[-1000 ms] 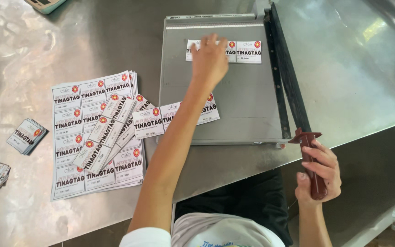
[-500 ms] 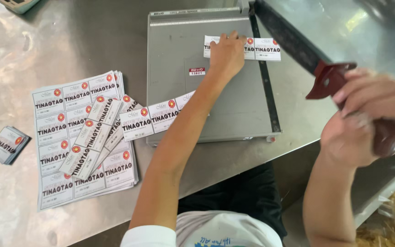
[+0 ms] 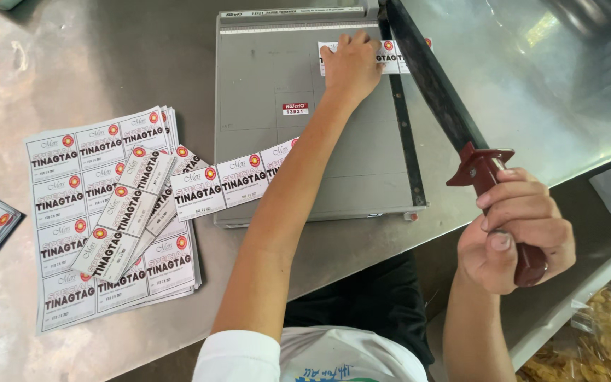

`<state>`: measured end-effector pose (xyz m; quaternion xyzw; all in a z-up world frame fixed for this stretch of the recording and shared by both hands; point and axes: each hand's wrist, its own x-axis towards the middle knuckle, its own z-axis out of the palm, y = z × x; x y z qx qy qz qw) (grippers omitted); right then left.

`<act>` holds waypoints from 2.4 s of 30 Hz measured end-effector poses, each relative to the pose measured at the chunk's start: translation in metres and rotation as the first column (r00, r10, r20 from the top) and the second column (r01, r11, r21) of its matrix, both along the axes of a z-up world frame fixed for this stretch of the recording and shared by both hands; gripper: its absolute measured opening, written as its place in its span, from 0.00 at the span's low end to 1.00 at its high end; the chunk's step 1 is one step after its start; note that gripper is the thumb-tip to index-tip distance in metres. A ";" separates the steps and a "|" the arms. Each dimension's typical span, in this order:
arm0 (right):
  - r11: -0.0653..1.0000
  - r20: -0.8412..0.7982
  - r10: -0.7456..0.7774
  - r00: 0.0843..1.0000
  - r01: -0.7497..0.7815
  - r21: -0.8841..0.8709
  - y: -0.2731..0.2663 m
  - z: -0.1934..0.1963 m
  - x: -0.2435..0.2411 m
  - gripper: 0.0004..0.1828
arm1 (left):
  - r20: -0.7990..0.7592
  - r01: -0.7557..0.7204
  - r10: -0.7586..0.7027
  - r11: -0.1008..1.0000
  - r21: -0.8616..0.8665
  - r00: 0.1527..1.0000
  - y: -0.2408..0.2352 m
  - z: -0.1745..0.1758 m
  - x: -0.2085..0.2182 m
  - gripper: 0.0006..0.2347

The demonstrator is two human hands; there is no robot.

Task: The person uses a manual paper trimmer to cut a stack of printed label sheets into smaller strips. They align the sheets, press the lever to cut, and then separate the cut strips, repeating the process with additional sheets.

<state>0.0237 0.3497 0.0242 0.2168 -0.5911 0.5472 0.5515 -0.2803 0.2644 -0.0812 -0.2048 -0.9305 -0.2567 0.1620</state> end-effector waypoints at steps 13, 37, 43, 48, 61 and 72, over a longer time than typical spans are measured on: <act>0.999 -0.011 -0.031 0.999 0.031 0.034 0.001 -0.012 0.006 0.15 | 0.008 -0.004 0.004 1.000 -0.005 1.000 0.001 0.000 -0.008 0.14; 0.997 0.083 -0.057 0.995 0.052 0.063 0.004 -0.081 0.031 0.21 | 0.024 -0.015 0.014 1.000 0.007 1.000 0.001 -0.001 -0.010 0.15; 0.969 0.041 0.096 0.995 -0.103 0.225 0.047 -0.013 -0.005 0.15 | -0.028 0.001 0.001 0.999 0.038 1.000 -0.009 -0.001 -0.014 0.13; 0.940 0.138 0.097 0.986 -0.137 0.312 0.071 0.049 -0.042 0.14 | -0.079 -0.138 0.133 0.989 -0.057 0.988 -0.046 0.006 -0.028 0.10; 0.997 0.032 0.031 0.999 -0.033 0.069 0.009 0.001 0.004 0.15 | -0.137 0.036 -0.033 0.999 0.019 0.990 0.010 -0.006 -0.004 0.10; 0.999 0.029 -0.015 0.999 0.014 0.052 0.005 -0.020 0.013 0.16 | -0.138 0.037 -0.031 0.999 0.035 0.990 0.007 -0.009 -0.007 0.07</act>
